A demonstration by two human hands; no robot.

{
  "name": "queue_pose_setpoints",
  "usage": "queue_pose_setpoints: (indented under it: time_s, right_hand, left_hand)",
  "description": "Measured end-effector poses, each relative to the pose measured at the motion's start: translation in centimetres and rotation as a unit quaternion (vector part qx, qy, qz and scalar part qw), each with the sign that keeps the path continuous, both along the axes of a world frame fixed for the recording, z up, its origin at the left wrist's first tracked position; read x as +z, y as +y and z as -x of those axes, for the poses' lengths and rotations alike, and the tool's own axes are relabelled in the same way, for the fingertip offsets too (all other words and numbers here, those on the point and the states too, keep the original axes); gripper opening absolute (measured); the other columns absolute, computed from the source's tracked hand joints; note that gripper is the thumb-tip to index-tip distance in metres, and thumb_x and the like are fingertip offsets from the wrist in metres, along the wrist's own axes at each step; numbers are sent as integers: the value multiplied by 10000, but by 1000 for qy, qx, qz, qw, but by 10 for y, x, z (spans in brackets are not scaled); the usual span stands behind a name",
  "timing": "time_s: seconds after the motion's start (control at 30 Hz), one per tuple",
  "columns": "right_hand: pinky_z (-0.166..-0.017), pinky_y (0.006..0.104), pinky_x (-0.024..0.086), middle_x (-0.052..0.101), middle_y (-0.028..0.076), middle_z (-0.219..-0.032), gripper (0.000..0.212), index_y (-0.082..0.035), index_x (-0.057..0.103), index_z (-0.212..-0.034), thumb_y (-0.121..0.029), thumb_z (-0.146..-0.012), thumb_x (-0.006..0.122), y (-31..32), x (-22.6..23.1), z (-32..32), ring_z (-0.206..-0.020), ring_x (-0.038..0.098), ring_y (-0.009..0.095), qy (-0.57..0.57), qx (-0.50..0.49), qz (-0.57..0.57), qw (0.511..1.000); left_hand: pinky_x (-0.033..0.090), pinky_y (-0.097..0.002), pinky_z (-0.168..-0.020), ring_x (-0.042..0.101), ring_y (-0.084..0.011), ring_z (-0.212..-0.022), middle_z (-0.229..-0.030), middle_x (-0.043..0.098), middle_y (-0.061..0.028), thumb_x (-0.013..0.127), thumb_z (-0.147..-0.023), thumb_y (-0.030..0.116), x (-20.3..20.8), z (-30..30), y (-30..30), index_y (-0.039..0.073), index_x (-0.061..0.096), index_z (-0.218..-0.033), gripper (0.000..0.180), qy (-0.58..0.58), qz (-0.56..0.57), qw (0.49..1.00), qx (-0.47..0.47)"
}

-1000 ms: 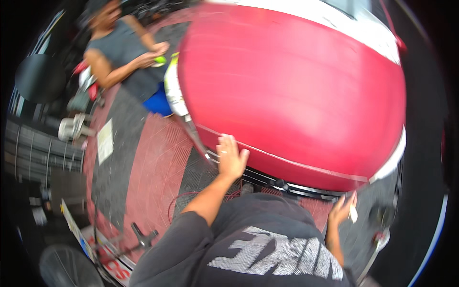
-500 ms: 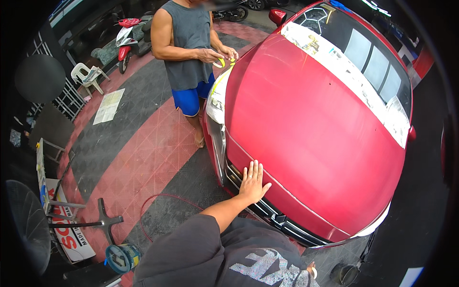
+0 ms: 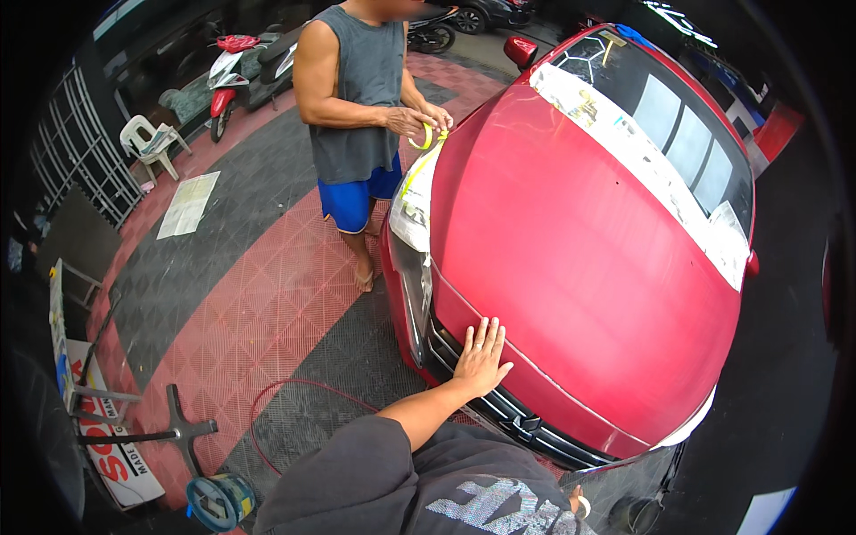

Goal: The person tapes newspaper sheets onto the hood, front bumper, and side windows of a red car using masking tape. They smooth the paper and secure it with tape to cover specific areas.

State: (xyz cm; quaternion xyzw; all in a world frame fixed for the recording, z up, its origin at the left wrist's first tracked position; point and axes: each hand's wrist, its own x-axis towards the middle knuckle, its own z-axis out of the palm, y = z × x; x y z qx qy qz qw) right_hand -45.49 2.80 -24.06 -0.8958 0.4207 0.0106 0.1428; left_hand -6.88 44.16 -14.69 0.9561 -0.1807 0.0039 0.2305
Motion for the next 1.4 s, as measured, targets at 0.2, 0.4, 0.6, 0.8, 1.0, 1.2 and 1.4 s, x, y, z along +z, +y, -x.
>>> queue_pose_setpoints:
  time_s: [0.2,0.4,0.6,0.8,1.0,1.2,1.4]
  right_hand:
    - [-1179,506,465,594,396,-1468,716,125,531,-1519,-231,-937,750,24,-5,14,-1372,584,532,-31,49,57,997]
    - [-995,505,576,752,312,-1189,389,-118,804,-1298,-253,-981,621,22,-18,9,-1140,729,473,86,90,-94,988]
    - [-942,419,592,810,231,-1053,317,-140,854,-1197,-186,-937,679,90,15,5,-1008,792,330,27,22,-197,980]
    - [-983,417,588,797,246,-1120,293,-209,878,-1139,-227,-904,705,131,14,104,-1046,783,376,-10,-228,-269,936]
    - [-982,455,587,779,305,-1133,451,-26,837,-1149,-387,-896,740,174,-6,213,-1072,776,416,119,-291,-285,905]
    - [-827,506,600,790,306,-936,342,37,836,-955,-284,-895,735,155,-109,313,-910,792,453,116,-280,-178,936]
    - [-750,435,615,816,233,-910,284,63,822,-1060,-109,-900,662,59,-100,327,-803,797,344,-152,-271,-186,932]
  left_hand:
    - [45,-599,-1359,11,-368,-1705,-1837,40,-216,484,-1069,669,16,-6,9,-18,100,-1742,1036,72,-99,991,-62]
    - [78,-651,-1335,49,-380,-1704,-1829,110,-230,479,-1059,683,20,-11,2,-27,167,-1733,1028,21,-117,990,-75]
    - [63,-667,-1325,68,-376,-1704,-1832,131,-207,586,-1067,534,-4,-17,28,6,200,-1736,935,6,-68,994,-87]
    - [81,-707,-1304,143,-480,-1666,-1797,192,-271,639,-1038,506,-13,24,-46,-39,280,-1696,927,-103,-79,969,-212]
    - [84,-713,-1303,85,-460,-1682,-1817,151,-244,567,-1071,556,-5,57,-104,-4,201,-1731,940,-58,-128,980,-141]
    - [104,-714,-1302,58,-464,-1684,-1829,67,-243,525,-1066,630,-11,72,-118,-6,112,-1743,1017,-28,-182,976,-113]
    - [196,-611,-1322,147,-447,-1664,-1801,106,-267,513,-1052,669,-26,157,-167,-12,182,-1719,1009,94,-208,971,-70]
